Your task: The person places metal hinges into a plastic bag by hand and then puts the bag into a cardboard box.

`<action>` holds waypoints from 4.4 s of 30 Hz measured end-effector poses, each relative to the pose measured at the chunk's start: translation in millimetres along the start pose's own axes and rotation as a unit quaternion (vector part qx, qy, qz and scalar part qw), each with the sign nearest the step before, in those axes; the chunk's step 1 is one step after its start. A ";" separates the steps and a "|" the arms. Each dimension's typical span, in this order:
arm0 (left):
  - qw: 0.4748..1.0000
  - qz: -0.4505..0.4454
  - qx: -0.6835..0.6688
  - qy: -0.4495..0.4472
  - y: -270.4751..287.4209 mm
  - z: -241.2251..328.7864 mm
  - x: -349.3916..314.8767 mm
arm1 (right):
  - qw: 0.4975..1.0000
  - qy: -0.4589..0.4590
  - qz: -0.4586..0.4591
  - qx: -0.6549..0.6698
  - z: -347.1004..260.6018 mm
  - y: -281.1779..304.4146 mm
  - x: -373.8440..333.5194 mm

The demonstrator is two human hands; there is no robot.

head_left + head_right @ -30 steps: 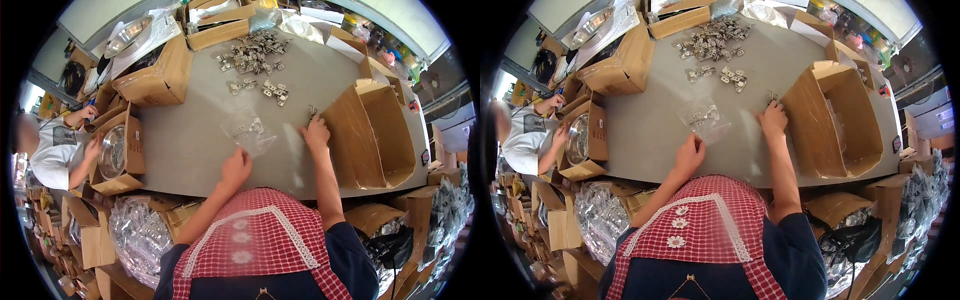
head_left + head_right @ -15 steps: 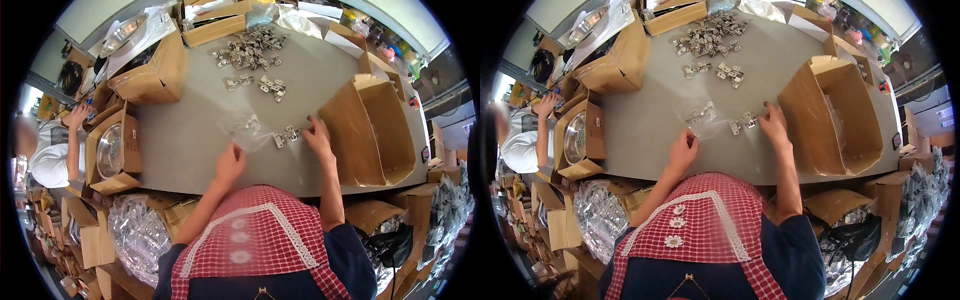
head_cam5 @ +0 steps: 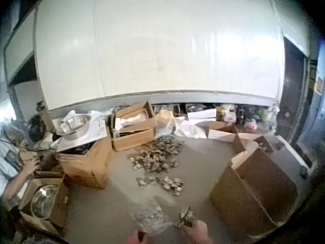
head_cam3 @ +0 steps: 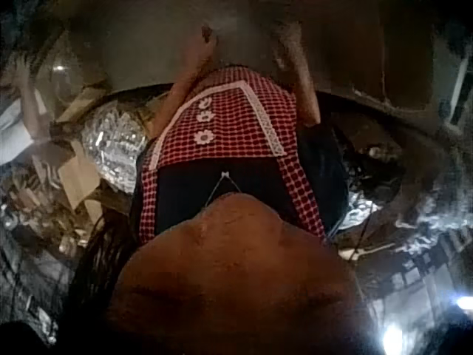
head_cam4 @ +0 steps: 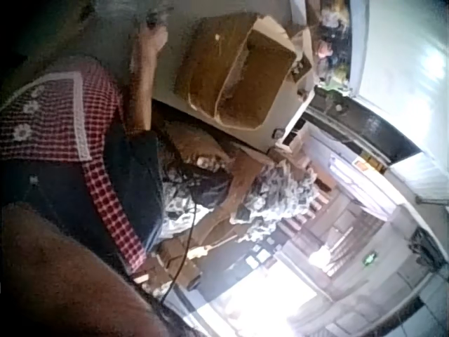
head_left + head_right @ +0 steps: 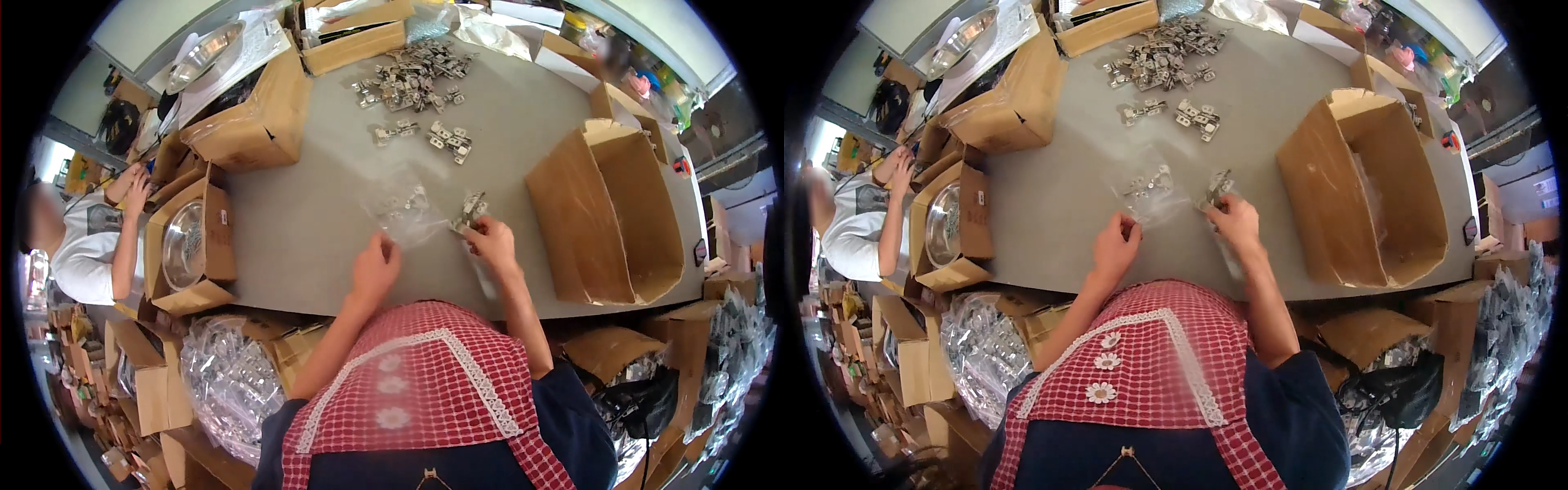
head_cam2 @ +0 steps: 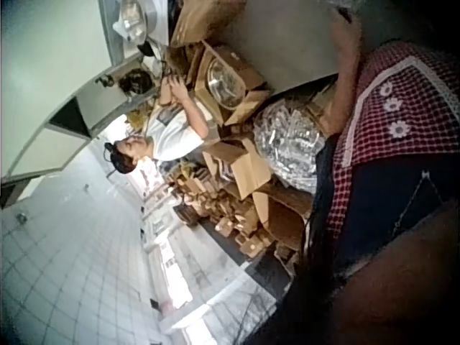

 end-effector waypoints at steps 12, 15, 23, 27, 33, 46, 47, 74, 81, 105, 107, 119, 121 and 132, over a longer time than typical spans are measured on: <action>0.999 -0.033 0.024 -0.013 -9.3 10.4 -5.1 | 0.866 -0.208 -0.191 0.413 -3.7 -36.3 -55.4; 0.994 -0.033 0.061 -0.080 -14.2 25.1 -8.8 | 0.878 -0.188 -0.180 0.403 -9.7 -54.0 -49.3; 0.992 0.001 0.041 -0.123 -10.6 35.4 -10.4 | 0.907 -0.125 -0.132 0.380 2.8 -76.1 -29.2; 0.993 -0.016 0.027 -0.116 -17.5 33.3 -6.3 | 0.939 -0.045 -0.122 0.317 12.7 -100.1 -5.5; 0.995 0.019 0.025 -0.095 -15.4 19.4 4.6 | 0.973 0.070 -0.196 0.097 -22.6 -127.0 13.0; 0.991 0.012 -0.067 0.111 41.9 -46.9 25.3 | 0.913 0.356 -0.106 -0.167 -116.2 -105.7 19.0; 0.990 0.007 -0.088 0.109 64.0 -40.0 41.7 | 0.917 0.349 -0.107 -0.160 -136.2 -101.1 23.4; 0.982 0.031 0.140 -0.126 10.5 -9.4 -11.6 | 0.951 0.124 0.055 -0.276 -52.5 -14.2 153.4; 0.985 0.044 0.116 -0.123 7.1 -12.0 -12.8 | 0.908 0.232 0.081 -0.339 -78.4 -19.4 157.3; 0.999 0.018 0.029 -0.005 1.9 -41.2 -22.9 | 0.969 0.202 0.060 -0.126 -46.4 43.8 65.1; 0.999 0.027 0.017 -0.008 6.0 -36.8 -21.0 | 0.881 0.353 0.191 -0.252 -71.8 55.0 54.0; 0.995 0.015 0.094 -0.011 7.3 -34.2 -20.0 | 0.950 0.003 0.035 -0.312 -37.4 -13.2 75.7; 0.995 0.021 0.093 -0.017 10.1 -32.4 -21.6 | 0.949 0.008 0.041 -0.313 -26.6 -11.9 77.0; 0.997 0.029 0.067 0.010 10.0 -37.9 -29.8 | 0.972 0.131 -0.082 -0.177 -61.1 -29.7 -24.5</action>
Point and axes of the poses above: each hand's wrist, its own x-axis towards the middle knuckle, its own y-axis out of the back of the hand, z = x × y, the point moved 9 cm from there along x, towards the middle knuckle, and after that the axes turned 12 degrees about x, right-handed, at the moved point
